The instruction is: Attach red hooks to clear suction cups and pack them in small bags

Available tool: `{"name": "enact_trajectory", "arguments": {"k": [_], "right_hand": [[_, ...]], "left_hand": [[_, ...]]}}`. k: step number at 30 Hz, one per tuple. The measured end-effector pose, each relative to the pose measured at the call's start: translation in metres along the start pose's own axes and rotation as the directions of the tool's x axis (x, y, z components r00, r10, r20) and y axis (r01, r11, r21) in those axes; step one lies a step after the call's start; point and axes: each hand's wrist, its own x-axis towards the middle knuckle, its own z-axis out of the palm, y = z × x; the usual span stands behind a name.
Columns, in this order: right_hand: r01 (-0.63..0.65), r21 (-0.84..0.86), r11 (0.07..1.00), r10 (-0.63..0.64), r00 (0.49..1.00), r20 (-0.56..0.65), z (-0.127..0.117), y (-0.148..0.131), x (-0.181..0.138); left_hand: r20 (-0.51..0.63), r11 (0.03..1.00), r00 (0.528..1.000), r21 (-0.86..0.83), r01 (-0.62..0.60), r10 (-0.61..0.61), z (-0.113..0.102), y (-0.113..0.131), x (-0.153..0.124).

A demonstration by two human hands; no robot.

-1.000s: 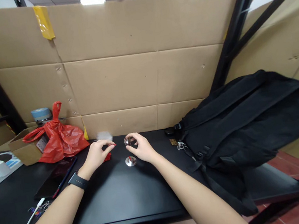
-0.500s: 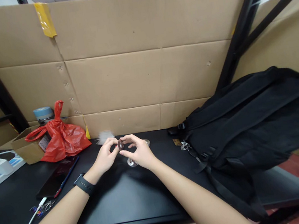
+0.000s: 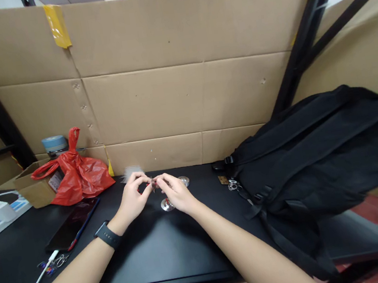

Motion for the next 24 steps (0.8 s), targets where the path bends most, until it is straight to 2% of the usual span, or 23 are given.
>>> {"name": "enact_trajectory", "arguments": {"k": [3,6,12,18,21,24], "right_hand": [[0.046,-0.099,0.994,-0.045,0.999,0.017,-0.003,0.0,0.0],[0.071,-0.125,0.99,-0.069,0.997,0.02,-0.004,0.0,0.0],[0.065,-0.161,0.985,-0.061,0.998,0.033,-0.006,-0.001,0.001],[0.043,-0.16,0.986,-0.036,0.998,0.048,-0.007,-0.001,0.001],[0.043,-0.193,0.98,-0.034,0.998,0.051,-0.009,-0.002,0.003],[0.066,-0.311,0.948,-0.035,0.994,0.103,-0.016,-0.003,0.003]], "left_hand": [[-0.009,0.998,0.999,0.054,-0.031,0.031,-0.001,0.002,0.0],[0.026,0.998,0.999,0.048,-0.042,0.041,-0.001,0.003,-0.001],[-0.012,1.0,1.0,-0.014,0.011,-0.011,-0.005,0.007,0.001],[0.19,0.991,0.981,0.11,-0.07,0.049,-0.005,0.004,-0.003],[0.219,0.984,0.975,0.163,-0.071,0.035,-0.002,-0.001,-0.004],[0.215,0.973,0.976,0.221,-0.068,0.019,-0.002,-0.008,-0.003]]}}
